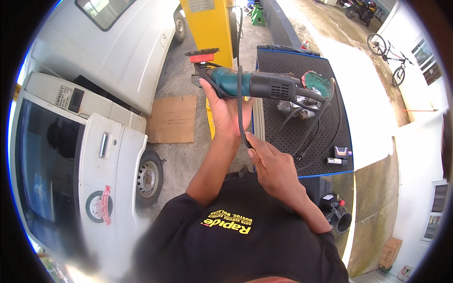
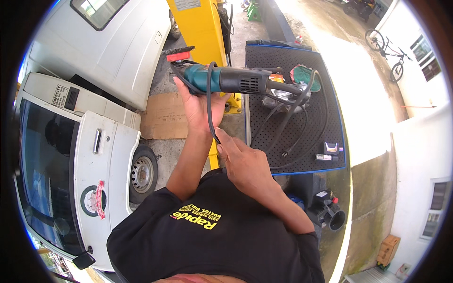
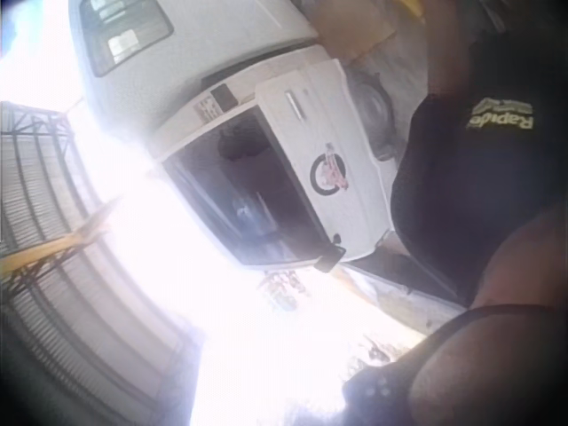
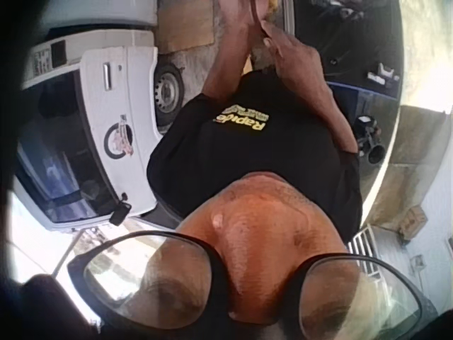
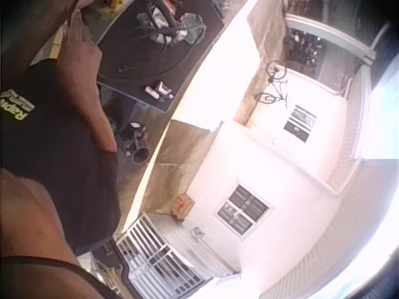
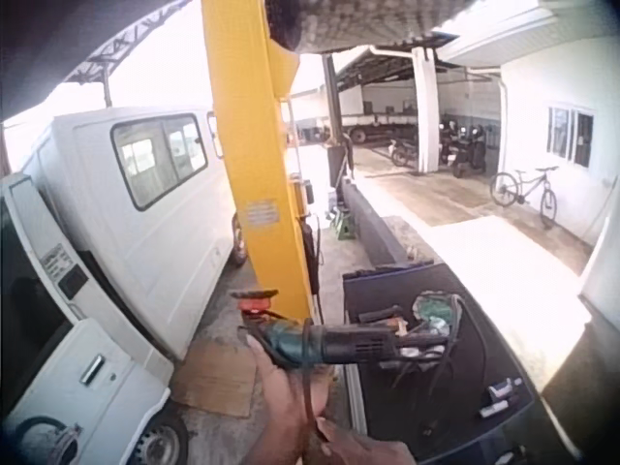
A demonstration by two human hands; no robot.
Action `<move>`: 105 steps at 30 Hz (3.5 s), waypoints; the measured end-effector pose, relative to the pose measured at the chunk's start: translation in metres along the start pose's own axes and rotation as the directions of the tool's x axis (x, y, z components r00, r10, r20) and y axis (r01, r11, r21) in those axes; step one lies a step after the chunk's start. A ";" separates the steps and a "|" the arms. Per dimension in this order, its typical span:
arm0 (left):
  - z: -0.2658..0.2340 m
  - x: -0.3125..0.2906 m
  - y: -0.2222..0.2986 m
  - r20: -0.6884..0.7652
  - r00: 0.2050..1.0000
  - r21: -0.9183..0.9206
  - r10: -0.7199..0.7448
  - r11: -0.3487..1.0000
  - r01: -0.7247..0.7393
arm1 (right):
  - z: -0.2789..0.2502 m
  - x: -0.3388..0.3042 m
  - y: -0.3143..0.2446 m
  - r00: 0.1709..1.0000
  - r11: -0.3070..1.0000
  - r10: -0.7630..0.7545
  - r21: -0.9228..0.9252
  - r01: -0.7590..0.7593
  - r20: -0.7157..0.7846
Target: The person removes the front passenger seat from a white van and places it on the ground. They then retrieve a wire brush tool from a toolbox, inspect it, and return it. Finally, they pick up a spray can from inside the van and place it on the toolbox.
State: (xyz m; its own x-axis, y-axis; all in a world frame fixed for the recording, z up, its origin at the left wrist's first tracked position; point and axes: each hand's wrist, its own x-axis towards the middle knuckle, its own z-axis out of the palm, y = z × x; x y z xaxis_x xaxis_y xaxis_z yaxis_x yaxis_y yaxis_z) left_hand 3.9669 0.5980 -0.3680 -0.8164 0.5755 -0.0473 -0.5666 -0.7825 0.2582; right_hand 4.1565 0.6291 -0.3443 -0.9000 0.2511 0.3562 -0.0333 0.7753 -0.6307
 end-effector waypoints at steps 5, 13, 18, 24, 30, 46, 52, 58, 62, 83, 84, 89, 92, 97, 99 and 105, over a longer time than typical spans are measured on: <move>-0.012 -0.028 0.025 0.028 0.998 -0.123 0.053 0.991 -0.049 | 0.006 -0.007 0.015 0.973 0.999 0.015 0.034 -0.023 0.231; -0.013 -0.120 0.032 0.097 0.995 -0.174 0.008 0.985 0.009 | 0.015 0.009 0.086 0.997 0.998 0.049 0.035 -0.051 0.057; -0.028 -0.185 0.010 -0.042 0.999 -0.103 0.001 0.995 -0.006 | -0.009 0.029 0.065 0.987 0.989 -0.105 -0.088 0.116 0.118; -0.035 -0.268 -0.019 -0.226 0.918 0.184 0.326 0.940 -0.289 | -0.010 0.011 0.026 0.891 0.906 -0.395 -0.067 0.419 0.225; -0.054 -0.344 -0.034 -0.320 0.744 0.349 0.586 0.803 -0.483 | -0.001 -0.052 -0.038 0.826 0.928 -0.361 0.084 0.362 0.434; -0.098 -0.539 -0.020 -0.338 0.314 0.567 0.888 0.458 -0.685 | 0.068 -0.199 -0.195 0.402 0.655 -0.746 0.478 0.585 0.531; -0.158 -0.649 0.006 -0.041 0.098 0.514 0.994 0.105 -0.851 | 0.103 -0.290 -0.279 0.289 0.504 -0.862 0.636 0.585 0.417; -0.150 -0.769 0.039 -0.061 -0.170 0.745 0.983 -0.069 -0.663 | 0.121 -0.378 -0.363 0.153 0.344 -0.938 0.787 0.512 0.311; -0.168 -0.849 0.039 0.046 -0.456 0.889 0.889 -0.245 -0.388 | 0.131 -0.431 -0.410 -0.010 0.366 -0.920 0.868 0.337 0.392; -0.113 -1.010 0.202 0.198 -0.568 0.216 0.799 -0.600 -0.770 | 0.232 -0.562 -0.622 -0.041 -0.240 -0.970 0.915 0.325 -0.240; -0.096 -1.016 0.220 0.278 -0.544 0.109 0.792 -0.588 -0.801 | 0.237 -0.568 -0.635 -0.013 -0.261 -0.961 0.893 0.367 -0.275; -0.086 -1.068 0.281 0.085 -0.550 0.358 0.831 -0.540 -0.762 | 0.291 -0.586 -0.685 0.073 -0.312 -0.934 0.900 0.303 -0.349; -0.075 -1.085 0.317 -0.021 -0.603 0.395 0.797 -0.548 -0.738 | 0.316 -0.594 -0.708 0.124 -0.321 -0.927 0.921 0.222 -0.354; -0.083 -1.115 0.339 0.072 -0.533 0.429 0.843 -0.508 -0.746 | 0.326 -0.596 -0.739 -0.007 -0.213 -0.976 0.943 0.254 -0.218; -0.089 -1.120 0.347 0.093 -0.507 0.413 0.857 -0.496 -0.763 | 0.333 -0.608 -0.745 0.013 -0.200 -0.976 0.925 0.323 -0.216; -0.119 -1.153 0.359 0.207 -0.422 0.575 0.883 -0.459 -0.678 | 0.345 -0.634 -0.763 -0.024 -0.184 -0.981 0.880 0.438 -0.193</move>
State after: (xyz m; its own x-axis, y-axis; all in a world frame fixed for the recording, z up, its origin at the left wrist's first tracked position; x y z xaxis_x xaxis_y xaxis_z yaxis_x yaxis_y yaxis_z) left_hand 4.6911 -0.3746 -0.3354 -0.1328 -0.8843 0.4476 0.8774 0.1052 0.4681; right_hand 4.6021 -0.3215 -0.3268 0.1377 -0.6546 0.7433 -0.7708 -0.5421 -0.3347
